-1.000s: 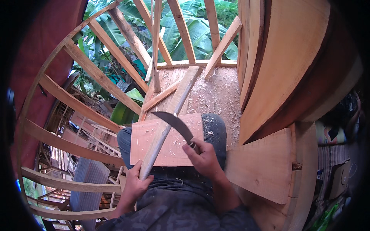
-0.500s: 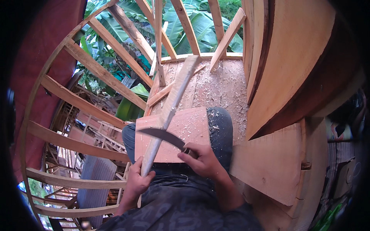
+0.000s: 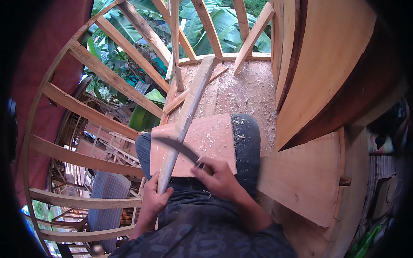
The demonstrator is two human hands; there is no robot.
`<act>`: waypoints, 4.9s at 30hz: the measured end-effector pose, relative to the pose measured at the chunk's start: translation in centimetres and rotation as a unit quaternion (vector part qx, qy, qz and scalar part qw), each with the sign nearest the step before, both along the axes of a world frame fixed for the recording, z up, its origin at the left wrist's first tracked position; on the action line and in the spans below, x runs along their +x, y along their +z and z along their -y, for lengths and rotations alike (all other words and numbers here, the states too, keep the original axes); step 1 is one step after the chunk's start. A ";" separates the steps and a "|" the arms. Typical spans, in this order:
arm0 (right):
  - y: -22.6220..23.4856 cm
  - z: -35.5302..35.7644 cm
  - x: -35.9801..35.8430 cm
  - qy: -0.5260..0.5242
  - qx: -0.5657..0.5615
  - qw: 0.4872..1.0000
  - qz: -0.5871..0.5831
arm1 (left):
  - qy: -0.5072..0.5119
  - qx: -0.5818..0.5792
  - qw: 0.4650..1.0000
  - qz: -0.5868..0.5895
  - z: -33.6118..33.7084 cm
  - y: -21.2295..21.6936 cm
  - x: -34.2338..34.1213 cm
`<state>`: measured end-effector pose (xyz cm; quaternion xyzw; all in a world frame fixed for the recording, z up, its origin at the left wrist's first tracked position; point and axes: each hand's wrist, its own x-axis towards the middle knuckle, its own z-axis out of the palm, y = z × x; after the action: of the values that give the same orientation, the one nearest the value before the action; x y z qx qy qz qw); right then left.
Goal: The person sits on a wooden floor structure and uses a curved knife to shave and shape a long, thin piece of wood. They hold the wood with their left hand and repeatedly scrape the surface with the knife in their right hand, creating wood shavings.
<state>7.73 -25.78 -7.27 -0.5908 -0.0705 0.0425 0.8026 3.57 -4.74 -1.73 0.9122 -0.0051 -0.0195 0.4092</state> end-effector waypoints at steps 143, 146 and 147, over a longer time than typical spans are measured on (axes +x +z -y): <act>17.3 -1.8 19.0 -0.335 -0.705 0.472 0.409 | 0.032 -0.219 0.966 0.133 -5.8 0.8 12.7; 22.2 -1.2 19.6 -0.294 -0.760 0.432 0.387 | 0.017 -0.261 0.962 0.079 -4.8 0.9 11.9; 23.7 -1.0 19.5 -0.272 -0.767 0.437 0.383 | 0.007 -0.269 0.960 0.076 -4.6 1.0 11.9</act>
<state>27.24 -24.77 16.48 -0.9093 -0.1447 -0.3720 -0.1179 15.43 -0.11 -0.77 0.7675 -0.0349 0.0544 0.6378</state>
